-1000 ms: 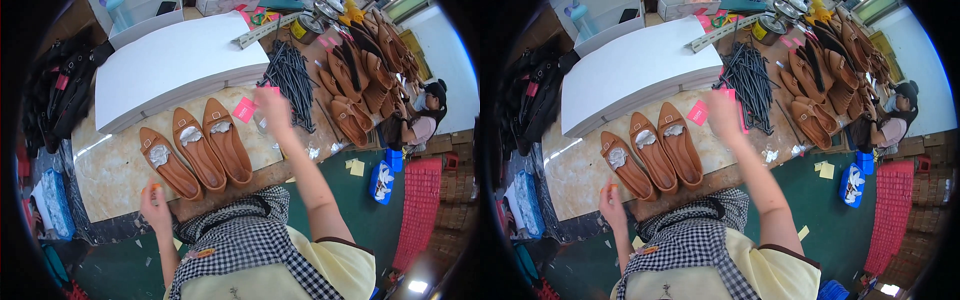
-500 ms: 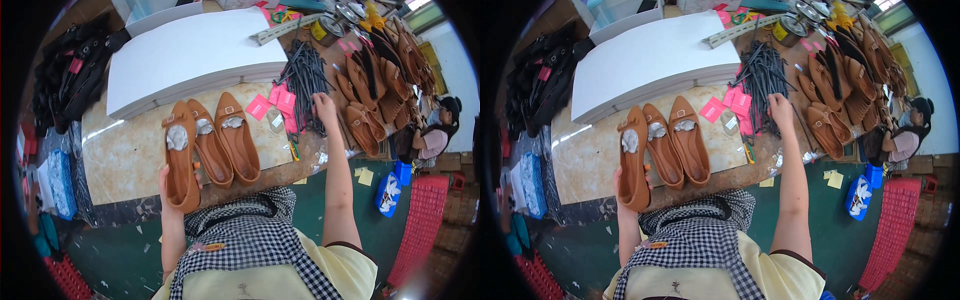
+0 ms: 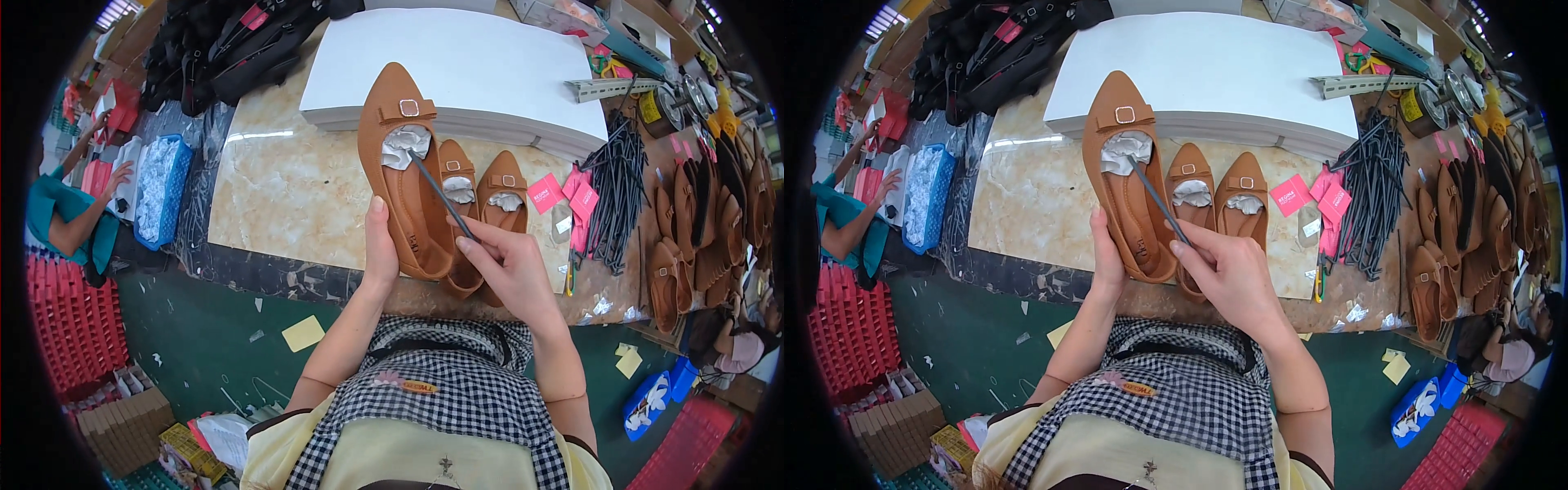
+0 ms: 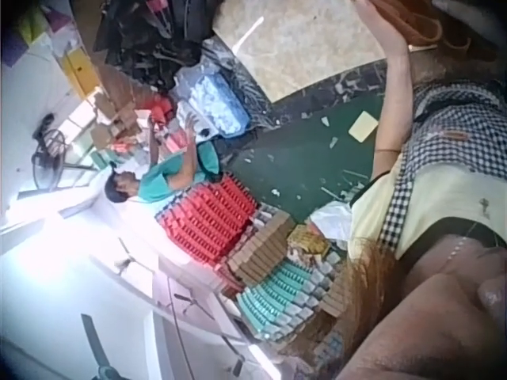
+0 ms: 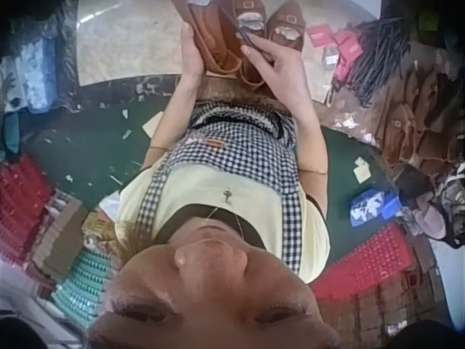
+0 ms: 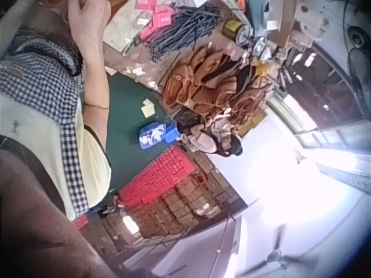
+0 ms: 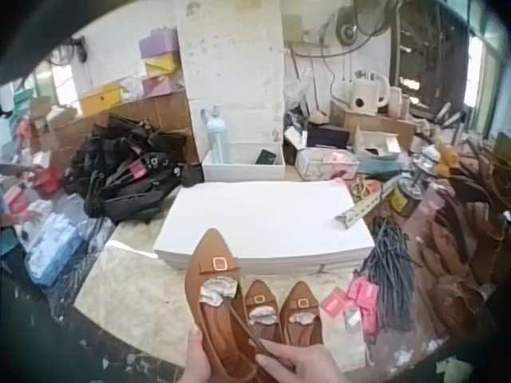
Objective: Stuffing brown flat shoes with tissue paper and adjusting it with a metal rod.
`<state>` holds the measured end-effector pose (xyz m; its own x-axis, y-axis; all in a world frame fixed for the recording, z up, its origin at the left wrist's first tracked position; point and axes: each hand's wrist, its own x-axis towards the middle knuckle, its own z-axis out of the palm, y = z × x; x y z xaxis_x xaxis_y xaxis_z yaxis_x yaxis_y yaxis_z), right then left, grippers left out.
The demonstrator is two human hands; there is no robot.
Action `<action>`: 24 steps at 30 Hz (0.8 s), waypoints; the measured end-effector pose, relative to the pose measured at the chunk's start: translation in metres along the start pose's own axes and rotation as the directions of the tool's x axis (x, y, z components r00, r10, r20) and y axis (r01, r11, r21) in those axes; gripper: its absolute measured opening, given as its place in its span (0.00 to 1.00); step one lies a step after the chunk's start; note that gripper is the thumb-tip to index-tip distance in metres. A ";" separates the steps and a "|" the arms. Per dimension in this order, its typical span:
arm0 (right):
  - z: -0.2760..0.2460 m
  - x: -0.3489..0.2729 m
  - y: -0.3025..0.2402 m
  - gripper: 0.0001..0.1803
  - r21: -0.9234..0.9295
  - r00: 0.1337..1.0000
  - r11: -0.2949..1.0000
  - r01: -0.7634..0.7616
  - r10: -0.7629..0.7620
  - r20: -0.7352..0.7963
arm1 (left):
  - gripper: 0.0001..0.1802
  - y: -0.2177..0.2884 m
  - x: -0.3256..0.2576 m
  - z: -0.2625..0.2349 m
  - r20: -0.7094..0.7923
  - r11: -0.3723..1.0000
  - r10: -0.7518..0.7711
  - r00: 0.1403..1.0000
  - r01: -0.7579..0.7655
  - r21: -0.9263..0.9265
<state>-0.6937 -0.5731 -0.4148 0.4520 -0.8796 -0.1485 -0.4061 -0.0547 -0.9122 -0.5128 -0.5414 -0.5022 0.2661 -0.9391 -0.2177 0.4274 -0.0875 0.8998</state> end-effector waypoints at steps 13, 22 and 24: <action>0.037 0.025 -0.010 0.11 -0.398 0.779 0.842 0.365 -0.510 -0.365 | 0.41 -0.026 -0.030 0.016 -0.061 0.998 0.059 0.996 -0.061 -0.029; 0.031 0.007 0.004 0.14 -0.333 0.929 0.908 0.252 -0.324 -0.179 | 0.45 -0.023 -0.033 0.002 -0.139 0.970 -0.206 0.969 0.184 -0.159; -0.016 -0.004 0.024 0.14 -0.211 0.940 0.962 0.174 -0.226 -0.256 | 0.42 -0.016 -0.031 -0.040 -0.008 0.936 -0.296 0.955 0.288 -0.200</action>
<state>-0.7179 -0.5789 -0.4304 0.3131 -0.9354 0.1644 -0.4800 -0.3052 -0.8225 -0.4929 -0.4979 -0.5250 0.1349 -0.8683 -0.4773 0.6496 -0.2862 0.7043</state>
